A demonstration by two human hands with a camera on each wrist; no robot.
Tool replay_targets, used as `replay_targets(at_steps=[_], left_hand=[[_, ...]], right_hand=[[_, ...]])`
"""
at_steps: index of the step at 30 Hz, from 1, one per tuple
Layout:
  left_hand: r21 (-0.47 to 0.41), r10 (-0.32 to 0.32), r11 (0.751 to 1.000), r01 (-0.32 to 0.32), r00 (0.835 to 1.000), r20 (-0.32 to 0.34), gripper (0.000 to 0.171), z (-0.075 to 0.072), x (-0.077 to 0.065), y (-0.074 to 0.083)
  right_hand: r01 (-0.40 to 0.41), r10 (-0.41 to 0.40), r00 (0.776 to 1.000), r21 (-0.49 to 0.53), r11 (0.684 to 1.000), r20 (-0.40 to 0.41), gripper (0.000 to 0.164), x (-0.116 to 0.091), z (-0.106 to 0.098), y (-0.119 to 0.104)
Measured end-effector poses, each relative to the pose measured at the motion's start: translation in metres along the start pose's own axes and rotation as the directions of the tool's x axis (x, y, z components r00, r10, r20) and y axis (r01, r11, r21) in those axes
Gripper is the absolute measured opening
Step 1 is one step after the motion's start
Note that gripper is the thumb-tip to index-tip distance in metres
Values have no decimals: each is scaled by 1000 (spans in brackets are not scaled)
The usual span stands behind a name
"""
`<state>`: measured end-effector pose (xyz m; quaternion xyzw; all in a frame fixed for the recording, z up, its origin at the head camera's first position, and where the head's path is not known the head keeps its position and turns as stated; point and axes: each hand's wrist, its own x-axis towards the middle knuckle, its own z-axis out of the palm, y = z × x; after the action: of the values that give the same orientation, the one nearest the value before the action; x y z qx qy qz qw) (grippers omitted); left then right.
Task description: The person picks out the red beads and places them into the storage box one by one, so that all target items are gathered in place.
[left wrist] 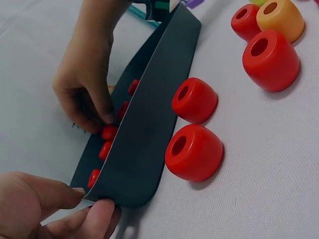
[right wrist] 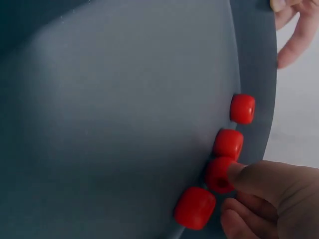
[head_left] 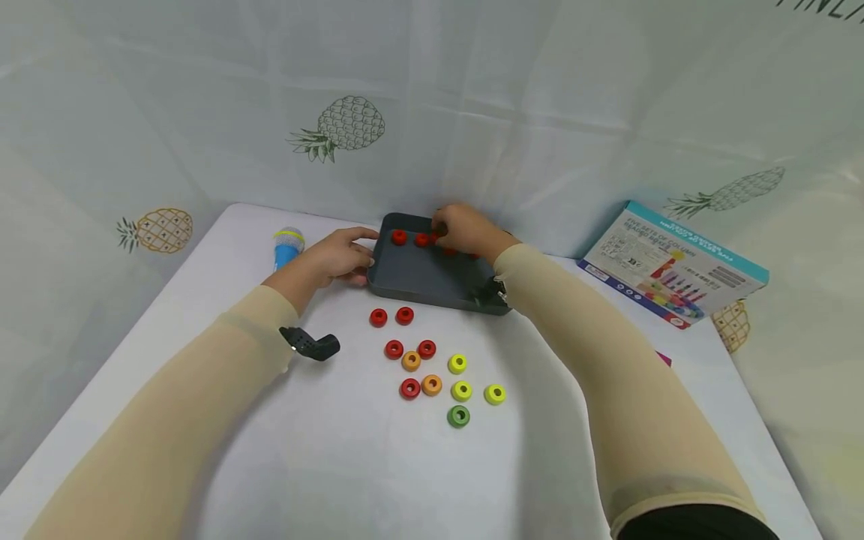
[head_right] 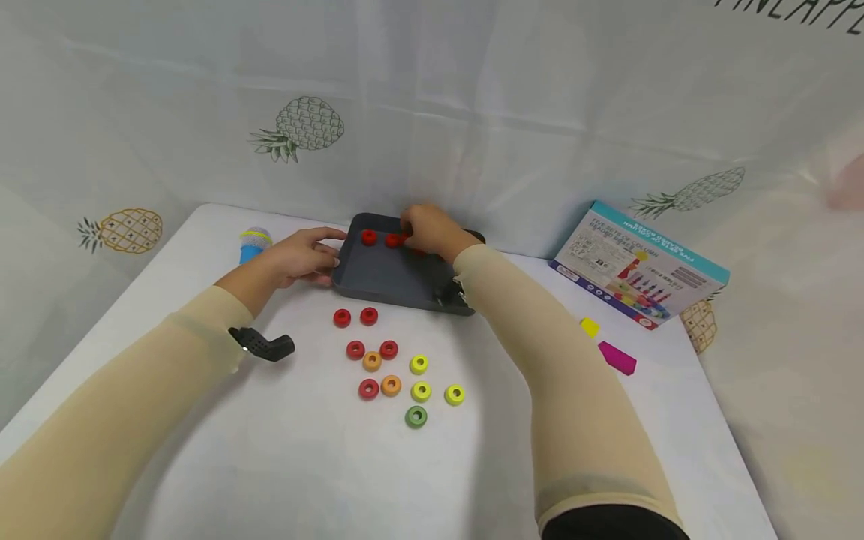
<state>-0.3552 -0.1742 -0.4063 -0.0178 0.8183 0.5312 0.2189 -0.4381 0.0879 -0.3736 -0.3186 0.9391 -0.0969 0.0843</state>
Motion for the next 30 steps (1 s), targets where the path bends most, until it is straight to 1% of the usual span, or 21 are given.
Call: replay_targets(at_steps=[4, 8, 11, 14, 17, 20, 21, 23, 25, 27, 29, 30], left_hand=[[0, -4, 1000, 4, 1000, 0, 61, 1, -2, 2], [0, -6, 1000, 6, 1000, -5, 61, 1, -2, 2], [-1, -6, 1000, 6, 1000, -4, 61, 0, -2, 2], [2, -4, 1000, 4, 1000, -5, 61, 0, -3, 2], [11, -2, 1000, 2, 1000, -11, 62, 0, -2, 3], [22, -8, 1000, 8, 1000, -16, 62, 0, -1, 4], [26, -12, 1000, 12, 1000, -14, 61, 0, -1, 4], [29, -20, 999, 21, 1000, -14, 61, 0, -1, 4], [30, -27, 999, 27, 1000, -13, 61, 0, -2, 4], [28, -32, 999, 32, 999, -13, 62, 0, -2, 4], [27, -33, 999, 33, 999, -12, 62, 1, -2, 4], [26, -32, 999, 32, 999, -10, 62, 1, -1, 5]], right_hand=[[12, -12, 1000, 6, 1000, -14, 27, 0, 1, 3], [38, -32, 997, 85, 996, -76, 30, -8, -8, 0], [44, -23, 991, 161, 986, -132, 33, -23, -22, -7], [53, -12, 984, 230, 972, -175, 34, -43, -34, -15], [86, -38, 981, 249, 965, -189, 33, -67, -37, -23], [144, -103, 981, 259, 955, -167, 31, -89, -25, -35], [165, -128, 980, 260, 951, -153, 31, -96, -18, -39], [187, -163, 981, 303, 934, -104, 33, -110, -3, -49], [188, -181, 982, 362, 913, -54, 34, -122, 12, -57], [166, -176, 984, 418, 893, -14, 34, -133, 28, -64], [141, -165, 986, 465, 874, 10, 34, -144, 42, -69], [132, -158, 987, 472, 872, 16, 33, -149, 49, -71]])
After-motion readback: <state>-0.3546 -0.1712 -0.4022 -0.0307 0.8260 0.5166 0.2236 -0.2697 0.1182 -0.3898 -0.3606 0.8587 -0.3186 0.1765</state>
